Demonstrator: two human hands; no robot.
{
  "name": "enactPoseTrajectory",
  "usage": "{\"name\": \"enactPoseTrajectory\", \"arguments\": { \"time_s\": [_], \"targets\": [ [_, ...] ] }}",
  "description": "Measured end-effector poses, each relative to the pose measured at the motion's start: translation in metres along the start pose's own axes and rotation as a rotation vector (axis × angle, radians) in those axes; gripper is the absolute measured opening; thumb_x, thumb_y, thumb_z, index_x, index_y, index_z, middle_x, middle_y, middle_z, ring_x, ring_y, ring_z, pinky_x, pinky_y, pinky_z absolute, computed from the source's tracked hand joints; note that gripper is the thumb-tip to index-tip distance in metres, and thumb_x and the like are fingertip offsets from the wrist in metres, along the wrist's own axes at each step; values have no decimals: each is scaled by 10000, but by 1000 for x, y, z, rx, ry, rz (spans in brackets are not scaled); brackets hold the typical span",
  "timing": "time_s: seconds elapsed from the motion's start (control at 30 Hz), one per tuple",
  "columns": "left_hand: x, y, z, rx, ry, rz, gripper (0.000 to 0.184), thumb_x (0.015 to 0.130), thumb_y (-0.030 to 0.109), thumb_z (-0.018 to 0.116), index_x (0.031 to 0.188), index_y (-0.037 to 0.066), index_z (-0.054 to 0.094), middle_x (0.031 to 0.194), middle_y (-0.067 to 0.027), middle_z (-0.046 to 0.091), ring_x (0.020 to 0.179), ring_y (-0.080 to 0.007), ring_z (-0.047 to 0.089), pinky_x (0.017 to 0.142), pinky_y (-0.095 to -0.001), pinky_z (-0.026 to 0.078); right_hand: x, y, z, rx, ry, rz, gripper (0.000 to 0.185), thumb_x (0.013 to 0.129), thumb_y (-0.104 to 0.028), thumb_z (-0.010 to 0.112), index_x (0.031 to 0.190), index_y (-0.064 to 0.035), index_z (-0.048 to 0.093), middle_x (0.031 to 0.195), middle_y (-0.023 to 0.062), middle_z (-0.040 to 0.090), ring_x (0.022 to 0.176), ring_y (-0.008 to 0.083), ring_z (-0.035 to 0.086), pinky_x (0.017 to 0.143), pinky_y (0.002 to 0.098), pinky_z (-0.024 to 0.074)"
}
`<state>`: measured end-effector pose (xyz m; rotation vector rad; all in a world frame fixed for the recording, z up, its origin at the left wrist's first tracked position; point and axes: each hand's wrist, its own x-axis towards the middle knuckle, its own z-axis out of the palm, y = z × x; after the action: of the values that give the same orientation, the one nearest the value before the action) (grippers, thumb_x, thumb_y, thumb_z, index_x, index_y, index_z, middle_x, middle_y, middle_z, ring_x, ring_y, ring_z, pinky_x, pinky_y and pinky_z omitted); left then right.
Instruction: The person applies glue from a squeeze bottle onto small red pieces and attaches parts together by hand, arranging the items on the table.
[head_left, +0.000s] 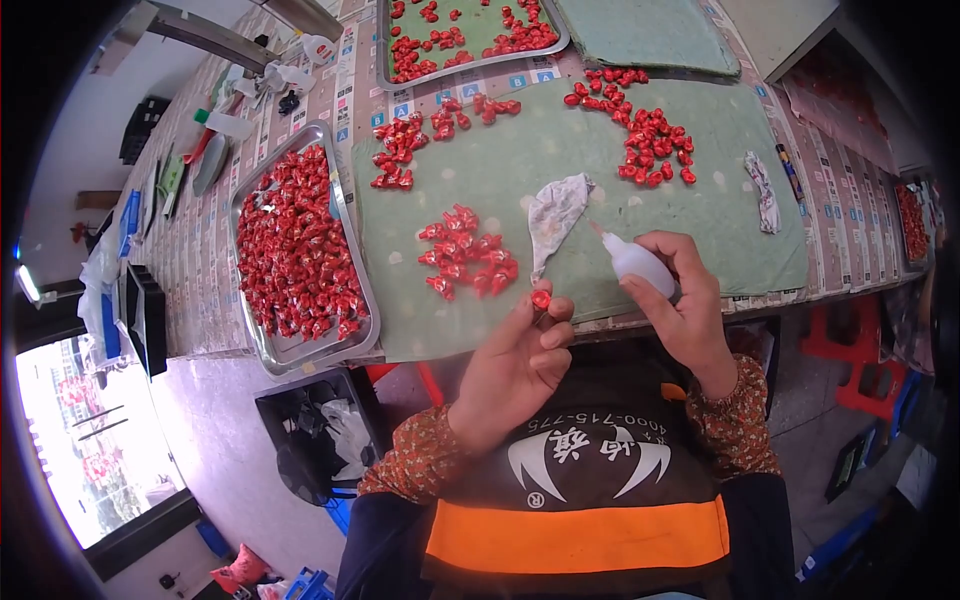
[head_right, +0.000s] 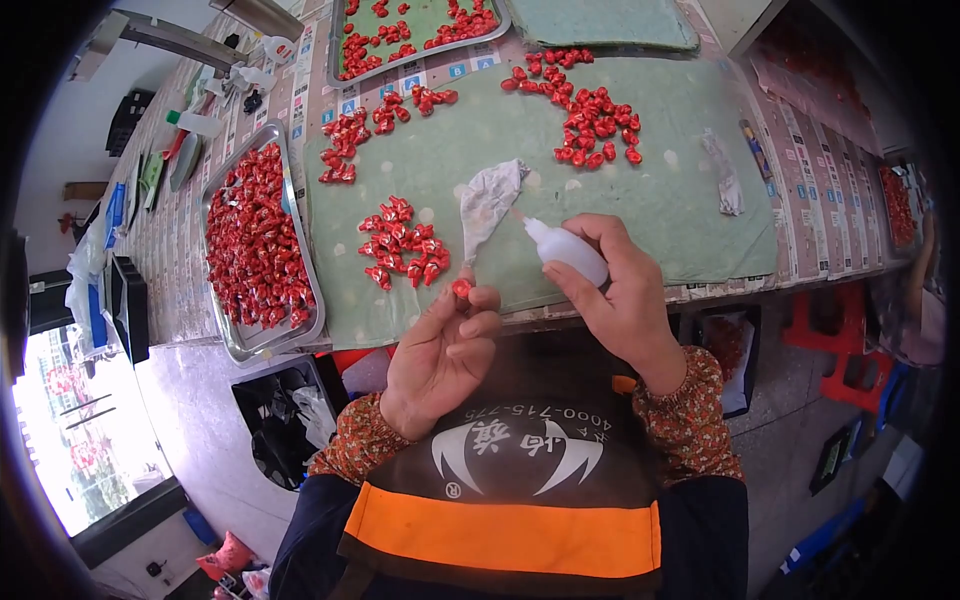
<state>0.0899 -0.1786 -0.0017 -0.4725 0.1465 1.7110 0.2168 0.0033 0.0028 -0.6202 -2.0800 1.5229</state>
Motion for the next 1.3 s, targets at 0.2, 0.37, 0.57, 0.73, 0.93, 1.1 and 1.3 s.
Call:
{"name": "enactPoseTrajectory", "arguments": {
  "time_s": [0.2,0.37,0.57,0.73,0.93,1.1,1.3],
  "targets": [
    [-2,3,0,136,30,63,218,1015,241,483,1182,102,500,1016,-22,470,781,-100,425,588,-192,380,10,4,8,-398,-4,-236,328,827,-122,714,1102,-30,560,942,143,626,773,314,610,642,380,494],
    [-3,8,-1,331,44,173,228,1032,256,442,1182,87,475,1009,-29,467,782,-107,436,572,-191,389,16,6,10,-488,-14,-352,302,837,-122,688,1100,-43,563,908,139,603,812,348,593,667,406,490],
    [-3,10,-3,459,64,217,244,1026,259,457,1186,80,503,1017,-24,481,783,-103,448,589,-204,398,27,5,0,-617,84,-307,230,847,-93,661,1059,-56,580,890,118,578,823,324,589,665,417,489],
    [-4,8,-1,531,105,254,255,1019,249,476,1203,79,523,1034,-30,504,786,-101,468,600,-206,407,51,16,-26,-662,197,-345,134,833,-47,654,963,-63,626,884,91,580,832,292,585,671,393,489],
    [-1,7,1,638,110,269,267,1000,228,523,1228,90,522,1067,-39,543,780,-95,493,595,-213,416,71,22,-30,-831,189,-386,128,793,-73,689,909,-83,635,858,48,580,809,251,578,664,371,487],
    [2,7,1,631,81,254,292,1002,243,518,1236,68,518,1082,-40,543,791,-95,494,592,-211,417,78,32,-19,-924,212,-356,149,781,-113,706,882,-97,598,857,43,586,811,251,583,655,377,496],
    [4,7,-7,529,33,188,297,1008,295,498,1192,62,518,1019,-34,498,785,-97,464,584,-204,410,77,36,-20,-979,229,-432,159,801,-94,670,925,-74,573,848,81,574,809,272,574,651,390,498]
  ]
}}
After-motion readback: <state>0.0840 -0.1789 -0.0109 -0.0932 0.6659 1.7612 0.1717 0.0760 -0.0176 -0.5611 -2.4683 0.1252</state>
